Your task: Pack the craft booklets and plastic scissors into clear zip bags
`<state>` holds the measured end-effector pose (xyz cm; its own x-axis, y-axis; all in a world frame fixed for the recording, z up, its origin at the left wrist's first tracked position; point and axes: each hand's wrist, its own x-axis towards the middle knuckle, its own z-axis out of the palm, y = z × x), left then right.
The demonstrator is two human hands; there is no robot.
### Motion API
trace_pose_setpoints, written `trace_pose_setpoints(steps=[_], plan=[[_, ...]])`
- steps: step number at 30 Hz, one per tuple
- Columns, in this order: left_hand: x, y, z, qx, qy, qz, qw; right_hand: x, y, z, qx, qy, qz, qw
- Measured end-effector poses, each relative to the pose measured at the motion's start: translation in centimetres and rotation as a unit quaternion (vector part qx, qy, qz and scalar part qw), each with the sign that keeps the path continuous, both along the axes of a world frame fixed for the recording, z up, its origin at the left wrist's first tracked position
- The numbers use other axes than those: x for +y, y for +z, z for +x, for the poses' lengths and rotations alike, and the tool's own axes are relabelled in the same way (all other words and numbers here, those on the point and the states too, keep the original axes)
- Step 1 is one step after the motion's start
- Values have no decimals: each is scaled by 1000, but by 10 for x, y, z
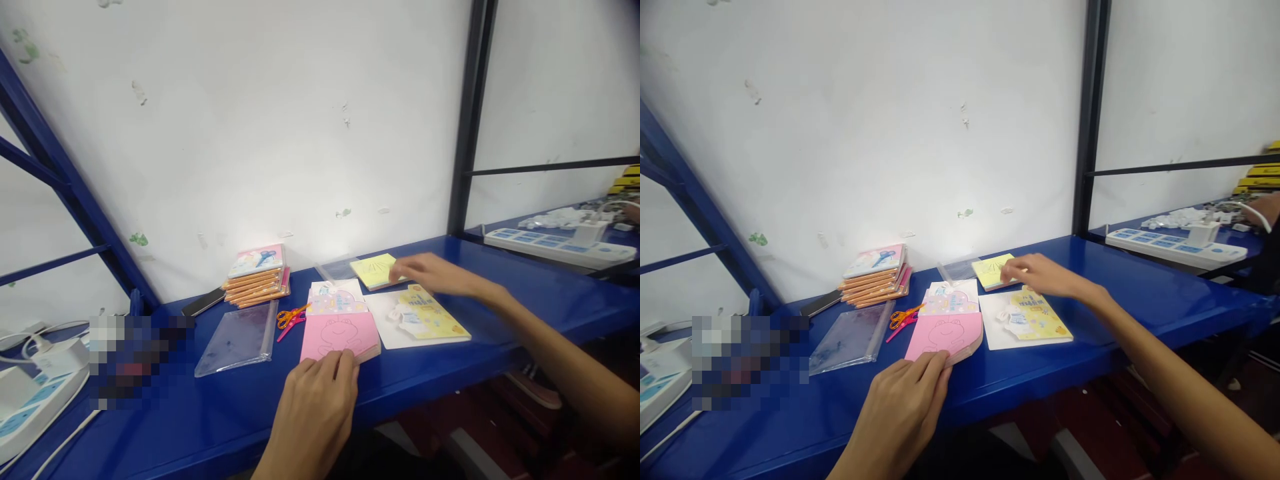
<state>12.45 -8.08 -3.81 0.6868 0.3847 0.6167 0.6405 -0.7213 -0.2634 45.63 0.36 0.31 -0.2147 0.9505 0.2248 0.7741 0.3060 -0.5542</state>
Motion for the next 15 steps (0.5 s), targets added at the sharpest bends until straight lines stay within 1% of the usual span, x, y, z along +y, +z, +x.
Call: trace_pose_setpoints(steps=[3,7,9,11,13,15], plan=[[-1,2,1,-21,-9,20,1000,-12,-17,-13,-35,30,-5,999],[-4,6,3,-62,-29,49,996,-15,-30,-20,-49,23,9,999],[-6,6,5,-88,-42,62,993,-19,-33,-24,-29,8,5,1000],[-9,6,6,-119,-58,72,989,-26,-34,-29,0,13,-8,1000],[-12,6,7,-141,-73,78,984,-34,-34,-35,25,41,-23,999],[-14,5,9,-142,-84,78,983,-40,-33,-42,61,76,-45,994]])
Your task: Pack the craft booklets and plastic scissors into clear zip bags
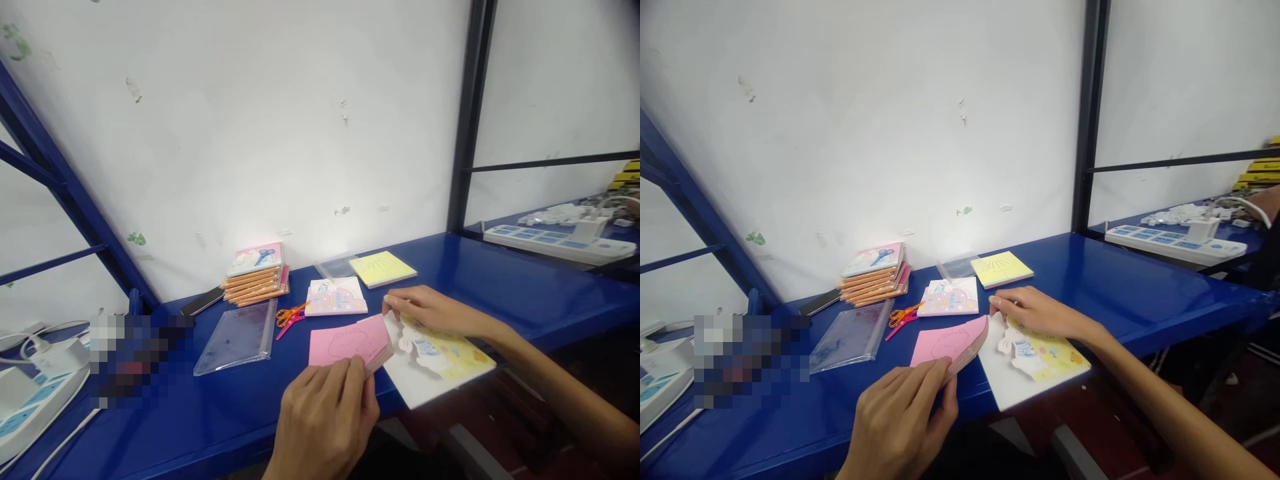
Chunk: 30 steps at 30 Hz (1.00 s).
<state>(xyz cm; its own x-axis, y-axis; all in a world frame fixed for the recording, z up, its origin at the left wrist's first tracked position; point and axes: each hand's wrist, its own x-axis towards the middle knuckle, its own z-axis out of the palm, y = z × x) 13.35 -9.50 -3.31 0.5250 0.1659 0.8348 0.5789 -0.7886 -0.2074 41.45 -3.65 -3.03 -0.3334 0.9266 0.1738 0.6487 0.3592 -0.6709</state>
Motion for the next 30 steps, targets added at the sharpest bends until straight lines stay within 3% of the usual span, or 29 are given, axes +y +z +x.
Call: trace_pose_setpoints(steps=[3,6,9,16,19,22,25,30], plan=[[-1,-4,4,31,-13,-4,999,-4,2,-11,126,31,-72,989],[-2,-10,9,64,-20,4,998,-4,2,-22,259,19,-123,958],[-4,-18,15,86,-20,3,996,-4,1,-31,291,-5,-131,948],[-10,-33,27,113,-9,-29,993,-16,2,-46,77,19,-102,992],[-9,-35,28,109,-25,-38,993,-24,6,-47,51,8,-47,998],[-9,-32,28,112,-33,-51,992,-35,7,-39,45,-78,16,996],[-11,-29,27,113,-18,-63,991,-47,3,-27,-53,-209,22,976],[-18,-44,17,59,138,-111,982,-59,-11,-21,-204,-254,-20,945]])
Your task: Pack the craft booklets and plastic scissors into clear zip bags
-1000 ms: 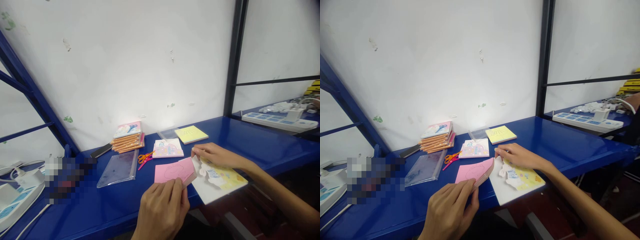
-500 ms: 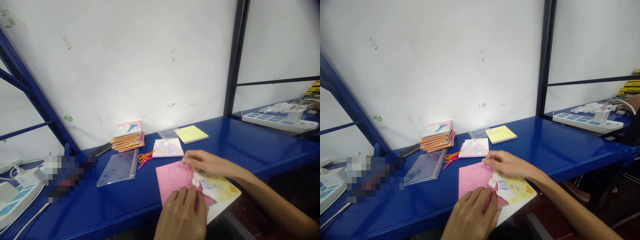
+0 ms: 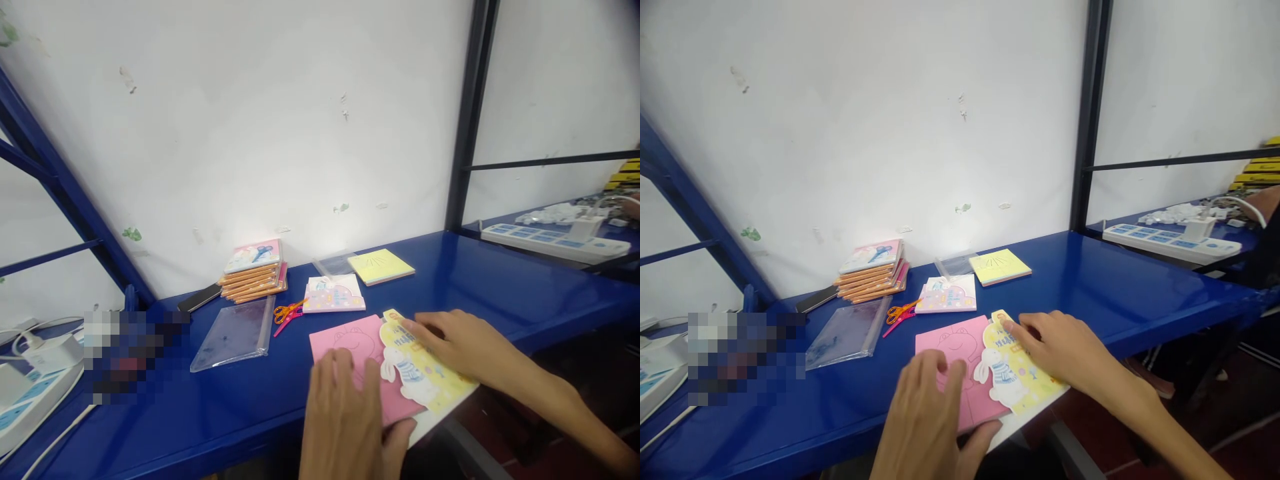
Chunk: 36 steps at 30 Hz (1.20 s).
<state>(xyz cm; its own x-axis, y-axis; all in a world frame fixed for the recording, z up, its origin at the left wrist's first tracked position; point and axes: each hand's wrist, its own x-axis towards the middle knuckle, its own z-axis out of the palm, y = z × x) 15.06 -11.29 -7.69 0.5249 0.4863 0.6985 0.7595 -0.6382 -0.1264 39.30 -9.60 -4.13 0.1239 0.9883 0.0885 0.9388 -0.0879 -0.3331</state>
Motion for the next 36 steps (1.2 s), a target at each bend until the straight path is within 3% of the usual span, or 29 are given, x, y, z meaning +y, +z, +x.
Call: trace_pose_setpoints(steps=[3,6,10,14,19,22,26,29,31,32,34,36], plan=[[-5,-15,-1,-27,142,-61,988,-3,-4,-1,-66,-40,-5,997],[-9,-19,2,-40,197,-154,967,-9,-6,-1,-105,-83,-13,991],[-3,-11,-4,-2,128,-269,955,-16,-4,-9,-82,-51,-6,995],[5,-7,-12,41,43,-377,924,-18,-3,-23,-24,-9,-2,1000],[0,-3,-3,-16,80,-340,937,-19,-8,-21,121,33,1,992],[-5,2,2,-58,89,-322,941,-16,-11,-19,304,72,-8,950],[-4,13,-2,-79,61,-363,926,-9,-12,-23,540,101,-42,834],[-1,26,-6,-133,27,-404,905,-6,-7,-26,604,122,-49,786],[4,36,-9,-238,22,-401,884,-6,-1,-28,626,133,-43,768],[8,40,-11,-304,23,-399,865,-6,1,-29,637,136,-35,758],[20,47,-17,-423,13,-427,799,-6,6,-35,656,140,-5,742],[34,50,-24,-489,-59,-488,721,-4,10,-45,666,140,41,731]])
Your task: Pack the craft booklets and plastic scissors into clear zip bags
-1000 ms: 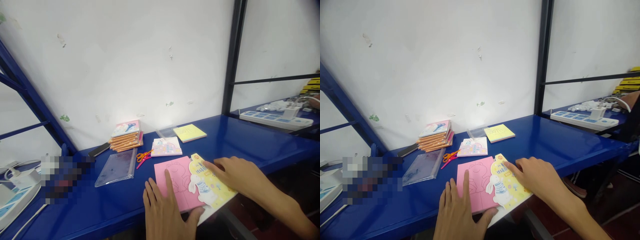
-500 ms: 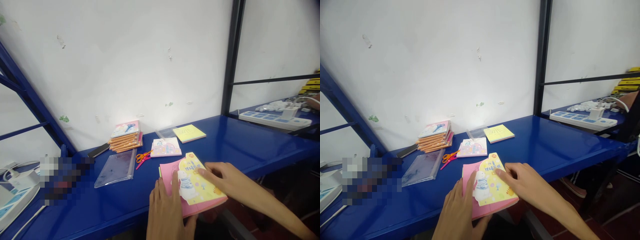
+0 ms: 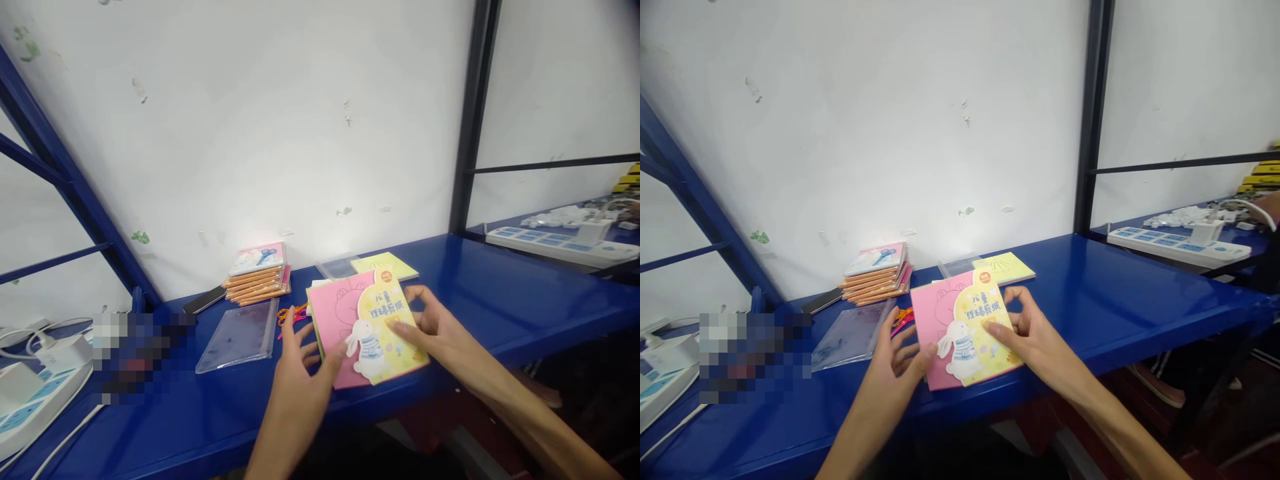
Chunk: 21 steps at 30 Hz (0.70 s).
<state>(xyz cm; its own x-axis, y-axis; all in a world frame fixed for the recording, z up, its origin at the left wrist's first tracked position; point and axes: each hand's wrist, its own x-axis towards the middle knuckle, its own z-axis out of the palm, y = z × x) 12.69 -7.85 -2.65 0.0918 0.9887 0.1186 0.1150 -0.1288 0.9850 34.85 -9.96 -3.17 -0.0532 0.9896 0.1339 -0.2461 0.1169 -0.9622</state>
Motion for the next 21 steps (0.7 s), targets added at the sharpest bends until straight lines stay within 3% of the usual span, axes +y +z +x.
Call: trace_pose_setpoints(steps=[2,3,6,8,17,21], plan=[[12,1,-7,-74,-74,-20,994,5,0,-9,7,-24,38,999],[16,1,-9,-93,-76,8,993,7,0,-13,-1,-23,53,998],[20,-2,-11,-104,-45,85,990,16,-3,-18,-65,22,65,996],[20,-5,-9,-108,-37,83,990,20,-5,-18,-102,50,52,992],[19,-23,3,-105,-66,52,991,31,-18,-31,-46,-10,33,998],[15,-24,5,-57,-32,79,995,31,-18,-33,-40,-2,25,999]])
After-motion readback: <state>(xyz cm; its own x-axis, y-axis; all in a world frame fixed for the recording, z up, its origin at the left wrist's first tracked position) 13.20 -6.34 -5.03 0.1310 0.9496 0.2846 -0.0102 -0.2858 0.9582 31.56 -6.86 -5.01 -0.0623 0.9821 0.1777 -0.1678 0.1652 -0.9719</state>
